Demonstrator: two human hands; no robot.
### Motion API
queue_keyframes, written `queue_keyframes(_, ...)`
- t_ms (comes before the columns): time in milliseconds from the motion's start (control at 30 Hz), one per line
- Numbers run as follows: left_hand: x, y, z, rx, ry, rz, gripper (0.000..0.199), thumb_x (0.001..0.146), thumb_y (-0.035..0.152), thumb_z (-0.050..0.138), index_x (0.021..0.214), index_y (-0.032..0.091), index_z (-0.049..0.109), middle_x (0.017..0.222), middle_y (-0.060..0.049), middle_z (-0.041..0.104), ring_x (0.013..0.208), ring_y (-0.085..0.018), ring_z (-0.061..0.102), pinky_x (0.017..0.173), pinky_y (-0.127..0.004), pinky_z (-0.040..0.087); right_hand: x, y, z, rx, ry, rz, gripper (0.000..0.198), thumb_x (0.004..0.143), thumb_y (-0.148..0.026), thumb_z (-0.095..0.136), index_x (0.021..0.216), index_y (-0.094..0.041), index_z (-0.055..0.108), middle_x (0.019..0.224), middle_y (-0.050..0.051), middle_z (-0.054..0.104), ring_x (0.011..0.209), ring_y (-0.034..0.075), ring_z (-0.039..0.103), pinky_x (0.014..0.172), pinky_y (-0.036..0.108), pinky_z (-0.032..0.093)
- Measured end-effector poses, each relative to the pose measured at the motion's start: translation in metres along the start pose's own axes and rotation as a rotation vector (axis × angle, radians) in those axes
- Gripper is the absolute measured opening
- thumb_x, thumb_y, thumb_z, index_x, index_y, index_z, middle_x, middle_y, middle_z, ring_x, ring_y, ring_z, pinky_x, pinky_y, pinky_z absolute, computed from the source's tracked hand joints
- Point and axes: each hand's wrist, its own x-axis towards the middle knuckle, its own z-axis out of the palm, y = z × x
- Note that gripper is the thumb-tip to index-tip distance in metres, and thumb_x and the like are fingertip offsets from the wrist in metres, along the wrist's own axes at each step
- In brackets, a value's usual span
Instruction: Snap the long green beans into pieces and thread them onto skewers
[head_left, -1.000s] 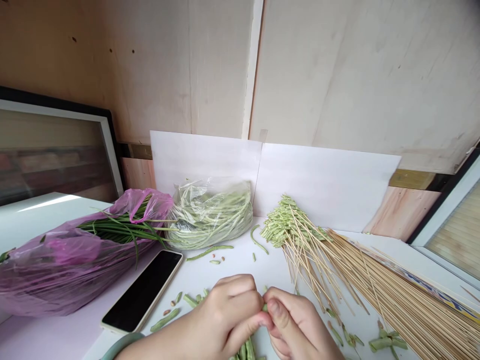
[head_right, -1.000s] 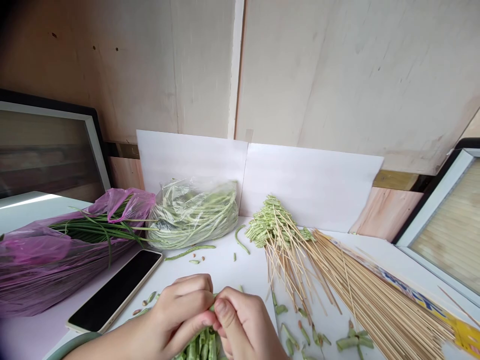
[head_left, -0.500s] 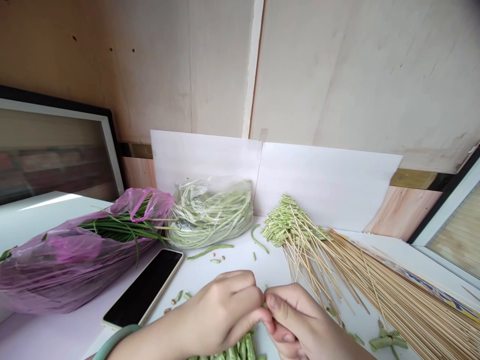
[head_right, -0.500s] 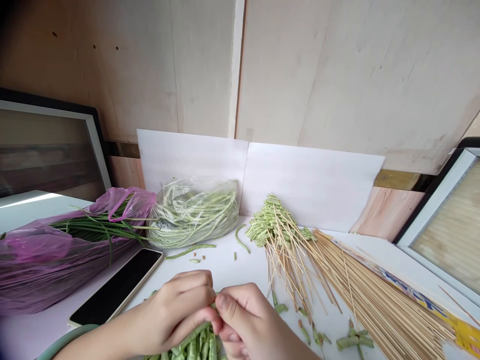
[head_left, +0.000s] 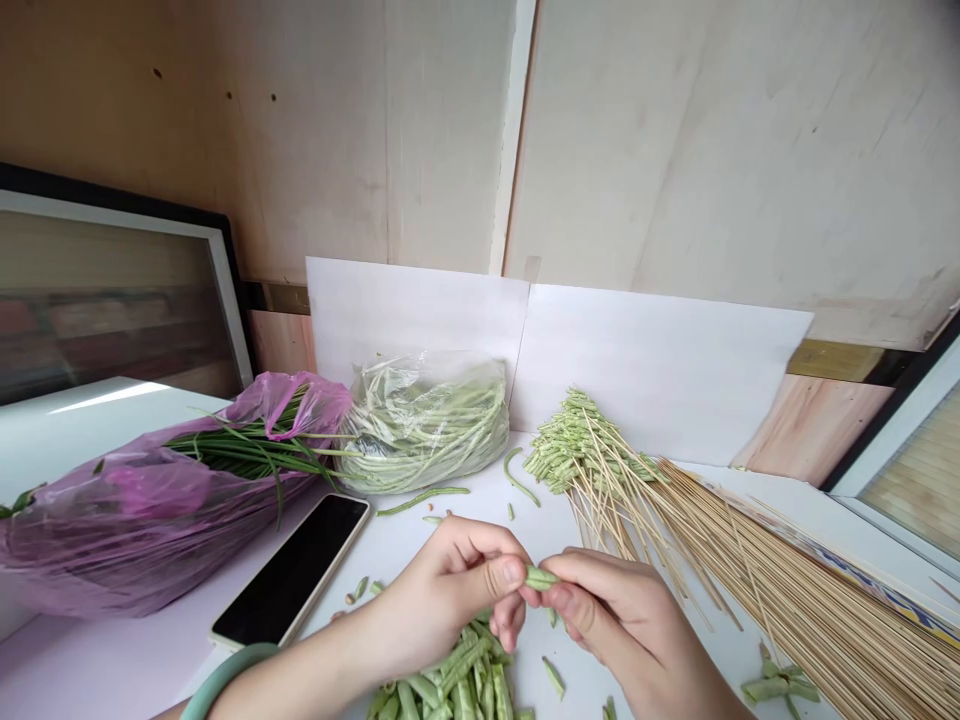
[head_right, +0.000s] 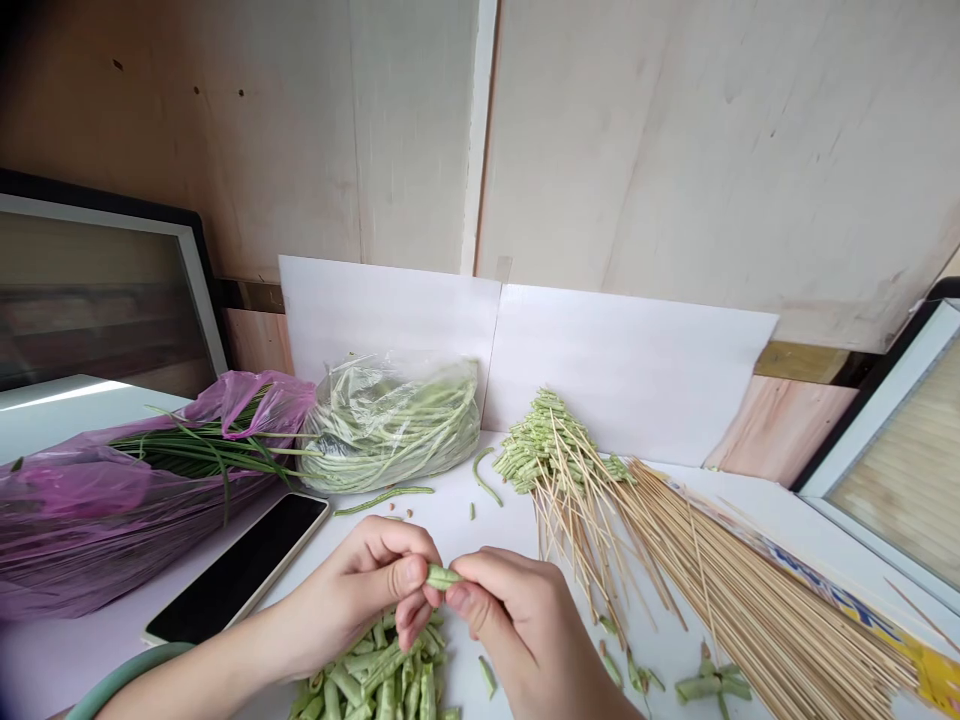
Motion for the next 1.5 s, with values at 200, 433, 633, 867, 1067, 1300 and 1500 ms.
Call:
queue_keyframes(200,0.005,-0.012,0.002,-0.255,-0.016,-0.027,0.034,0.075,0.041,0.073,0.069,0.008,0.065,0.051,-0.002,0.058,0.047,-0.010,0.056,0.050,-0.020,0.041,-0.004,-0.003,0.013,0.196,0.016,0.162,0.048,0.095,-0.052,0.039,0.069,-0.018,0.060,0.049,-0.006,0.030,0.040,0.009,0.026,0.036,0.023,0.020)
queue_keyframes(433,0.007,-0.022,0.005,-0.148,0.055,0.035,0.040,0.075,0.047,0.072,0.066,0.010,0.062,0.049,0.000,0.055,0.048,-0.010,0.055,0.052,-0.021,0.043,-0.009,-0.001,0.028,0.292,0.114,0.319,0.052,0.090,-0.063,0.042,0.067,-0.018,0.056,0.050,-0.006,0.032,0.042,0.008,0.022,0.039,0.023,0.020)
queue_keyframes(633,0.004,-0.028,0.006,0.115,0.136,0.074,0.045,0.078,0.054,0.064,0.065,0.012,0.058,0.051,0.001,0.053,0.050,-0.010,0.052,0.054,-0.021,0.040,-0.010,0.009,0.033,0.300,0.102,0.338,0.054,0.090,-0.066,0.039,0.063,-0.019,0.048,0.051,-0.007,0.030,0.041,0.008,0.025,0.038,0.022,0.021)
queue_keyframes(867,0.002,-0.022,0.005,0.342,0.090,0.112,0.041,0.088,0.049,0.054,0.069,0.012,0.060,0.063,-0.004,0.061,0.057,-0.011,0.051,0.058,-0.022,0.041,-0.004,0.019,0.033,0.493,0.057,0.463,0.059,0.080,-0.075,0.046,0.059,-0.020,0.040,0.052,-0.008,0.033,0.038,0.004,0.023,0.037,0.020,0.017)
queue_keyframes(1067,0.007,-0.020,0.004,0.294,0.188,0.058,0.038,0.086,0.050,0.055,0.075,0.014,0.054,0.061,0.000,0.055,0.058,-0.012,0.052,0.061,-0.023,0.041,0.006,0.026,0.022,0.532,0.139,0.466,0.058,0.077,-0.071,0.056,0.056,-0.018,0.042,0.048,-0.008,0.039,0.035,0.003,0.025,0.036,0.019,0.019)
queue_keyframes(1300,0.004,-0.018,0.007,0.536,0.106,0.047,0.034,0.090,0.041,0.049,0.080,0.012,0.062,0.063,-0.001,0.053,0.060,-0.012,0.049,0.063,-0.023,0.039,0.013,0.029,0.011,0.528,0.162,0.502,0.056,0.074,-0.071,0.059,0.070,-0.015,0.056,0.050,-0.009,0.039,0.035,0.003,0.026,0.036,0.018,0.019)
queue_keyframes(1500,-0.002,-0.017,0.012,0.933,-0.257,0.166,0.023,0.090,0.027,0.049,0.074,0.016,0.062,0.066,-0.002,0.054,0.064,-0.014,0.048,0.062,-0.022,0.037,0.014,0.037,0.004,0.490,0.241,0.483,0.053,0.080,-0.066,0.056,0.079,-0.014,0.061,0.054,-0.006,0.048,0.035,0.003,0.031,0.037,0.018,0.022)
